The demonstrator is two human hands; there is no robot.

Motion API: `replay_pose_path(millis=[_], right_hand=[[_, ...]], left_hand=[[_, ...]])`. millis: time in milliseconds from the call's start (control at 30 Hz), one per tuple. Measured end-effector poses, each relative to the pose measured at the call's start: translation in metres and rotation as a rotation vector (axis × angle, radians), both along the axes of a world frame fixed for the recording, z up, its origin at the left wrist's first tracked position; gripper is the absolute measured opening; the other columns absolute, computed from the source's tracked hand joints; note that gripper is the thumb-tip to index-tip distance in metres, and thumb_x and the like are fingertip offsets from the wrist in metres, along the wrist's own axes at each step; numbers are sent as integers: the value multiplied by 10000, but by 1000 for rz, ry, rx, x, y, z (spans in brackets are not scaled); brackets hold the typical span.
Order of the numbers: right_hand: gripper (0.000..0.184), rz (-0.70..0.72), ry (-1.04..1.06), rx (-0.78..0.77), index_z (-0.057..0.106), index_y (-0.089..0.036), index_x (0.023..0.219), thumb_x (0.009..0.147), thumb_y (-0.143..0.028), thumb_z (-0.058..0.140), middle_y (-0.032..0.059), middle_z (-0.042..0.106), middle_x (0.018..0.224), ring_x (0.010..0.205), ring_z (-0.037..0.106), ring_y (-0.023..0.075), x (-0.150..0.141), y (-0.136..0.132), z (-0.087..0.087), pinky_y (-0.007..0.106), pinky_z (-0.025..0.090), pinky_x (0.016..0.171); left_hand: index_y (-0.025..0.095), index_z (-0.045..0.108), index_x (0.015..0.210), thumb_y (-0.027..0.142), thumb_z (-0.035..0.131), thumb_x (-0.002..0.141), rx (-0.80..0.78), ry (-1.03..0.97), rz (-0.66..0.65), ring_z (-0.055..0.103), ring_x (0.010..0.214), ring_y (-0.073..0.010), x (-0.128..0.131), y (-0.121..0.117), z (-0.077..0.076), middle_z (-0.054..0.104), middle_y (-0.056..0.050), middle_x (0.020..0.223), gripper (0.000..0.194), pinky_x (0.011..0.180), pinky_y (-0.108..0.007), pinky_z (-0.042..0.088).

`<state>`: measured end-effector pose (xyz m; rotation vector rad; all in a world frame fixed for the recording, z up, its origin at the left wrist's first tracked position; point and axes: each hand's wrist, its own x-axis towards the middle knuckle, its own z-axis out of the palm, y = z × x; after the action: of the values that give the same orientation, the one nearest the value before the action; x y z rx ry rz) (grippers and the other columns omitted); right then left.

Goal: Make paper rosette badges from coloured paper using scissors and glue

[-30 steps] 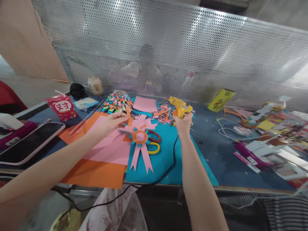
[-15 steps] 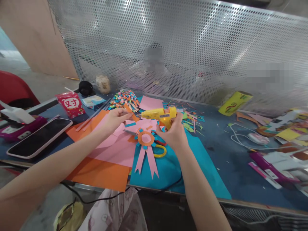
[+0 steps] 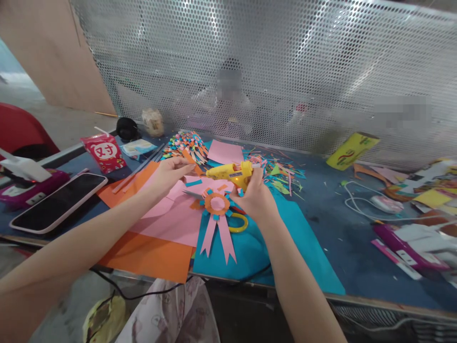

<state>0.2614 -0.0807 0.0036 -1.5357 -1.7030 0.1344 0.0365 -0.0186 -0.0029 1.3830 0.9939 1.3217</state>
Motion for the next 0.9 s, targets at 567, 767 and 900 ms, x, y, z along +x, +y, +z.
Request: replay_pose_path(millis=[567, 767, 900], right_hand=[[461, 13, -80, 62, 327, -217, 1061, 685, -301, 580, 47, 605, 784, 611, 626, 236, 2, 2, -4, 326, 448, 511], [422, 1, -91, 80, 313, -232, 1001, 669, -296, 566, 44, 593, 780, 636, 636, 244, 4, 3, -3, 319, 445, 509], [418, 28, -114, 86, 299, -223, 985, 667, -322, 551, 51, 588, 765, 611, 634, 250, 2, 3, -4, 330, 445, 510]], left_hand=[[139, 603, 724, 260, 693, 691, -46, -16, 0, 721, 694, -203, 0, -1, 3, 697, -38, 674, 155, 395, -177, 396], [140, 617, 747, 298, 689, 697, -13, -2, 11, 721, 711, -199, -3, 1, 1, 711, -46, 707, 181, 411, -176, 412], [139, 627, 746, 299, 676, 699, -20, 12, 17, 716, 707, -189, -3, -1, 3, 718, -50, 717, 174, 419, -176, 415]])
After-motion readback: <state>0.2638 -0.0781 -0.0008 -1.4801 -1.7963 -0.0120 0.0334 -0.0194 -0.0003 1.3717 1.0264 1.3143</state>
